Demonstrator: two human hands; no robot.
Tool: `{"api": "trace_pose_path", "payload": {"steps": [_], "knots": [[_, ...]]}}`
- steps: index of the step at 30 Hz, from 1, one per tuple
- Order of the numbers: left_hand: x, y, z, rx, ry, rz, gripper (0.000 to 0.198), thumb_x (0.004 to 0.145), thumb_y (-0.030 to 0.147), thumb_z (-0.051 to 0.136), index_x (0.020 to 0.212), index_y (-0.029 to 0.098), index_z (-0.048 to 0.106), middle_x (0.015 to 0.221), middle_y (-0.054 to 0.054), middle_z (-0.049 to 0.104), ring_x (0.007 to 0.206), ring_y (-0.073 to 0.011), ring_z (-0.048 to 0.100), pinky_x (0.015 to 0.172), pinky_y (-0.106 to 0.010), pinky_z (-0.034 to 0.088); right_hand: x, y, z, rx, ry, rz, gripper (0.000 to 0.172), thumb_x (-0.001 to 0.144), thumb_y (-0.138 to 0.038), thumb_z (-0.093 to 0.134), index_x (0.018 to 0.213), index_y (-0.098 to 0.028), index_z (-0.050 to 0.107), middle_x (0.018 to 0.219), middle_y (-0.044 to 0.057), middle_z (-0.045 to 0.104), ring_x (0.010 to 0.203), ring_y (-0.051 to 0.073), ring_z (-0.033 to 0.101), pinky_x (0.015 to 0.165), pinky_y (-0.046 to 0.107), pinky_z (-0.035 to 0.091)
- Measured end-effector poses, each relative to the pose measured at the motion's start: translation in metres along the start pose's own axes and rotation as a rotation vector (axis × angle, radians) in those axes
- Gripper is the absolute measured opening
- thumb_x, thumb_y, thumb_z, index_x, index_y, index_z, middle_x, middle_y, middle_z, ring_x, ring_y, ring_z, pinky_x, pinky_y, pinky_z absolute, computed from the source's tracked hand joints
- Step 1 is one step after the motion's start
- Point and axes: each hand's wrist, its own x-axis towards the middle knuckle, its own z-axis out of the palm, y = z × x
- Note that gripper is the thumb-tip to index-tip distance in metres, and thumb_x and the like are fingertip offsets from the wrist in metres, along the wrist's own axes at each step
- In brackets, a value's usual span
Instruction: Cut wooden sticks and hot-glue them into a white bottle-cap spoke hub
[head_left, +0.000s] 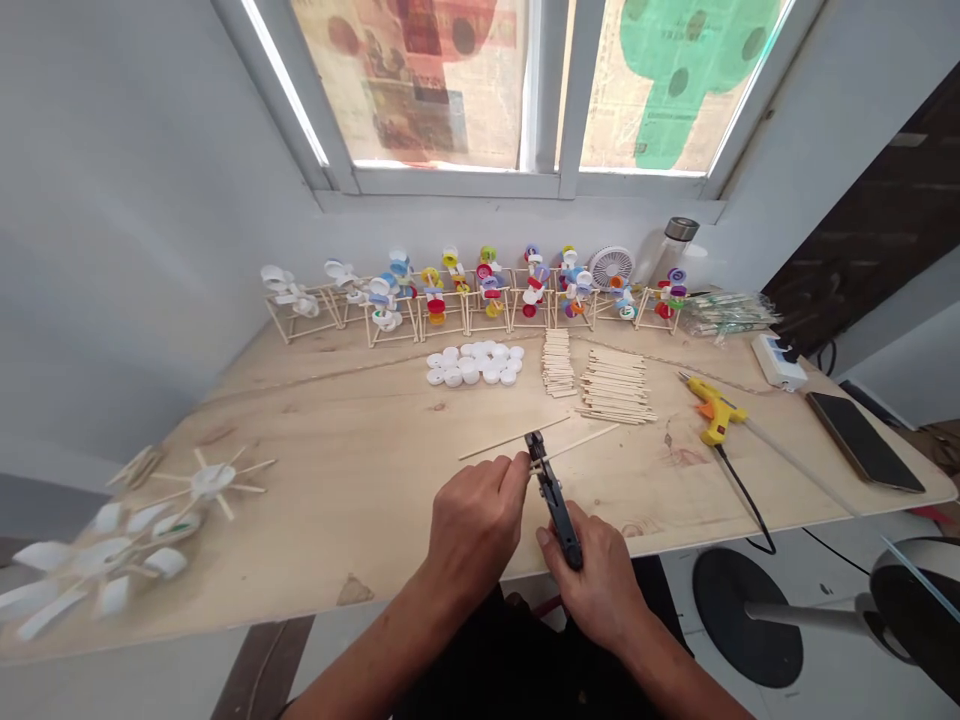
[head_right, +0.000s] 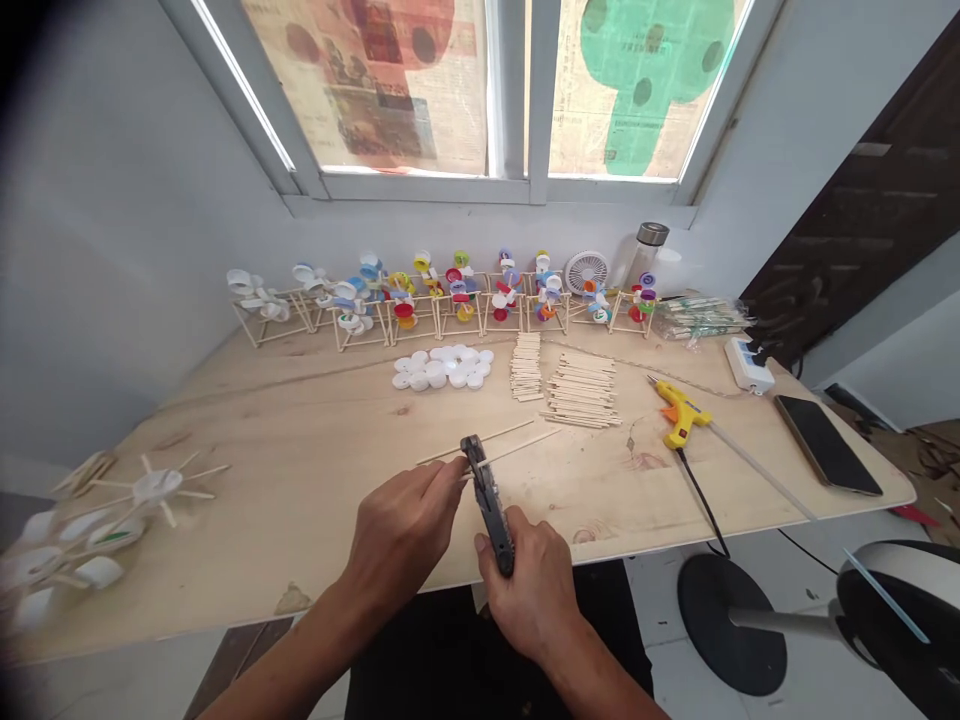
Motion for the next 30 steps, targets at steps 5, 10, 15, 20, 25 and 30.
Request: {"api": "trace_pose_path", "payload": {"steps": [5,10,15,20,25,30], "knots": [[0.003,-0.012,0.010,-0.007,0.027,0.039,0.020,0.088,0.014,0.040,0.096,0.015,0.058,0.070,-0.004,0.063,0.063,-0.0156,0.058,0.056,-0.028,0.039,0.011,0.001,0.007,-0.104,0.016,-0.022,0.025,0.089,-0.039,0.041,0.079,-0.020,0.053,0.065,0.003,0.061,0.066,0.019,0.056,0.058,0.026,0.029],[0.005,-0.019,0.016,-0.035,0.045,0.070,0.018,0.088,0.014,0.041,0.094,0.016,0.058,0.070,-0.004,0.063,0.063,-0.0149,0.058,0.056,-0.027,0.039,0.015,0.002,0.012,-0.094,0.004,-0.030,0.022,0.088,-0.036,0.041,0.078,-0.020,0.052,0.067,0.003,0.061,0.067,0.019,0.056,0.059,0.027,0.029],[0.009,-0.024,0.023,-0.059,0.080,0.088,0.018,0.086,0.013,0.043,0.095,0.015,0.058,0.062,-0.001,0.058,0.056,-0.0137,0.053,0.054,-0.027,0.036,0.018,0.006,0.016,-0.062,-0.005,-0.013,0.016,0.085,-0.030,0.043,0.075,-0.020,0.050,0.066,0.002,0.060,0.065,0.017,0.055,0.059,0.027,0.028],[0.014,-0.030,0.038,-0.076,0.185,0.128,0.015,0.084,0.012,0.046,0.089,0.014,0.060,0.059,0.000,0.055,0.053,-0.0124,0.050,0.051,-0.026,0.034,0.023,0.008,0.022,-0.075,0.017,0.023,0.014,0.084,-0.027,0.044,0.074,-0.020,0.050,0.065,0.001,0.059,0.064,0.017,0.055,0.058,0.027,0.028],[0.017,-0.031,0.047,-0.040,0.245,0.145,0.011,0.084,0.014,0.050,0.083,0.015,0.061,0.055,0.001,0.051,0.048,-0.0111,0.045,0.048,-0.026,0.030,0.023,0.009,0.025,-0.106,0.068,0.026,0.015,0.084,-0.029,0.046,0.074,-0.020,0.051,0.063,0.002,0.059,0.063,0.018,0.055,0.058,0.027,0.027],[0.010,-0.020,0.035,-0.039,0.306,0.101,0.012,0.085,0.012,0.049,0.092,0.012,0.059,0.062,-0.001,0.057,0.057,-0.0128,0.050,0.053,-0.026,0.034,0.017,0.009,0.023,-0.095,0.088,0.002,0.017,0.085,-0.031,0.045,0.073,-0.020,0.050,0.062,0.002,0.059,0.063,0.018,0.054,0.057,0.027,0.027]]}}
